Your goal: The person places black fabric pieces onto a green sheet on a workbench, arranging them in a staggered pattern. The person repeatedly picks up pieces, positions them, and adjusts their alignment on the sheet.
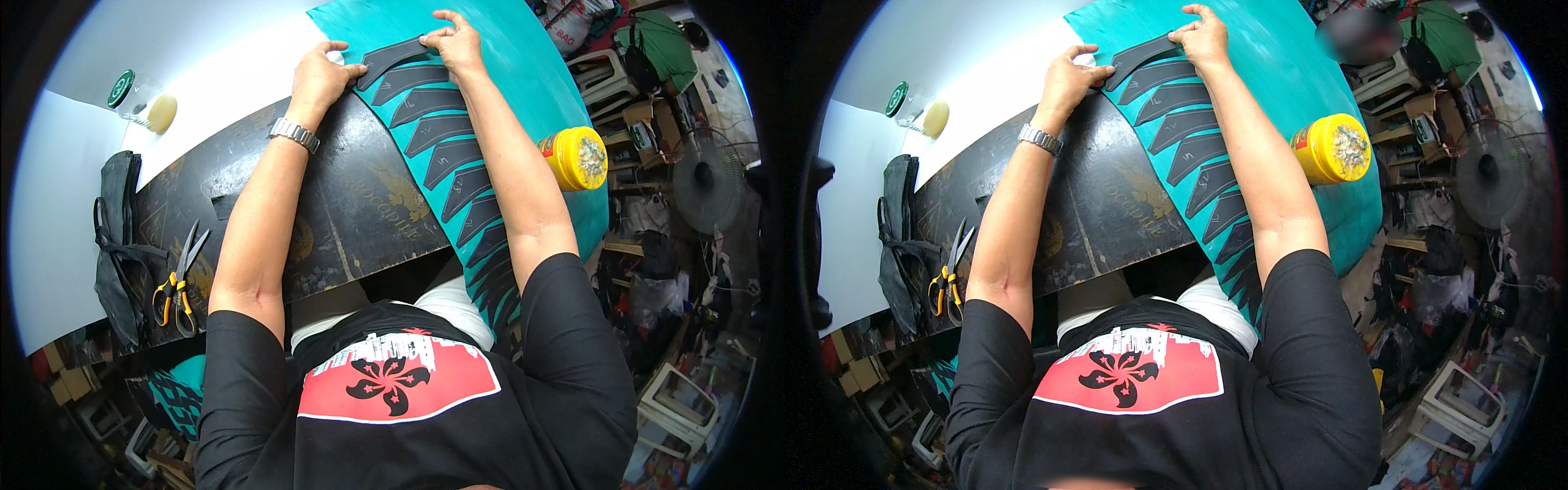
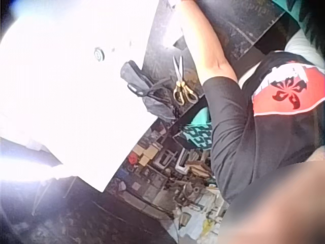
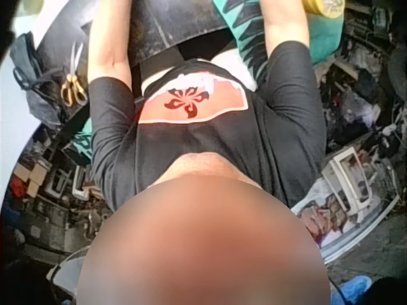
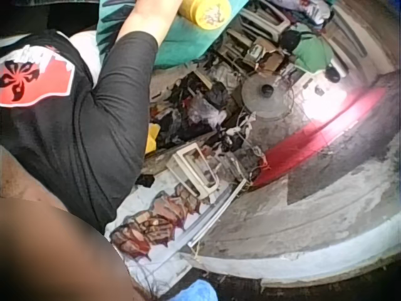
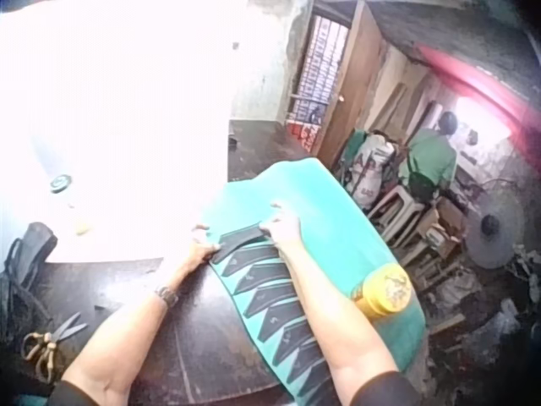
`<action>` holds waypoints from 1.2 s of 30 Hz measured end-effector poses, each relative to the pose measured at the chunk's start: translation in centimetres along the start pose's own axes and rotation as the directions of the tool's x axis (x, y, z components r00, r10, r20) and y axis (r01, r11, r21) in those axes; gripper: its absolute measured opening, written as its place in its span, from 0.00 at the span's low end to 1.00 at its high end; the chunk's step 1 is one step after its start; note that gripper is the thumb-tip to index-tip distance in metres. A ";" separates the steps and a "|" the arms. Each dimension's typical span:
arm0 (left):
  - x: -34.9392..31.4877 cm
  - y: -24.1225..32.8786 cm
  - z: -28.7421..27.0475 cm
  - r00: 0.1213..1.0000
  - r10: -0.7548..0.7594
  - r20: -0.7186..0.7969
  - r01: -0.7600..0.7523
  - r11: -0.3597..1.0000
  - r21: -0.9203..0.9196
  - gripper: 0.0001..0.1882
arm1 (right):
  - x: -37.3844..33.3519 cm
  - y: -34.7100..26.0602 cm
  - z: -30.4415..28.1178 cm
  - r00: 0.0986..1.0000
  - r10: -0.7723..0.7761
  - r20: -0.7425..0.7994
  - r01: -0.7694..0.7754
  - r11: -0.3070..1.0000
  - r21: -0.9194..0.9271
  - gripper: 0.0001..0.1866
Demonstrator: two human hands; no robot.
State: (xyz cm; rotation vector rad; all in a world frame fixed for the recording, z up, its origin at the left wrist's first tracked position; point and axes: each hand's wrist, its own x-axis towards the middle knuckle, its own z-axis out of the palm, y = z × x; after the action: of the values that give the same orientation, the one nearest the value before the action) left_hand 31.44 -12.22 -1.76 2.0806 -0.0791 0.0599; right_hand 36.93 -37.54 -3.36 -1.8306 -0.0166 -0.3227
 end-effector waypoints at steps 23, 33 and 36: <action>-0.2 1.1 -0.1 0.998 -0.026 -0.059 0.035 0.987 0.156 0.25 | -0.6 0.8 0.4 0.998 -0.058 -0.018 0.056 0.991 -0.125 0.33; -0.7 2.0 0.4 0.999 0.018 -0.050 -0.002 0.949 0.314 0.22 | -1.2 -0.2 0.7 0.990 -0.140 -0.015 0.129 0.944 -0.303 0.33; -1.2 2.8 0.9 0.997 0.055 -0.045 -0.031 0.907 0.420 0.20 | -1.8 -0.4 1.7 0.972 -0.234 -0.029 0.200 0.882 -0.426 0.30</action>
State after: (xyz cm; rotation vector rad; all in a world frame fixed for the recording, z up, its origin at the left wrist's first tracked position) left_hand 30.03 -14.39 0.17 2.5068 -0.0835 0.1764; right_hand 35.48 -35.58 -3.84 -2.2501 -0.1056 -0.5953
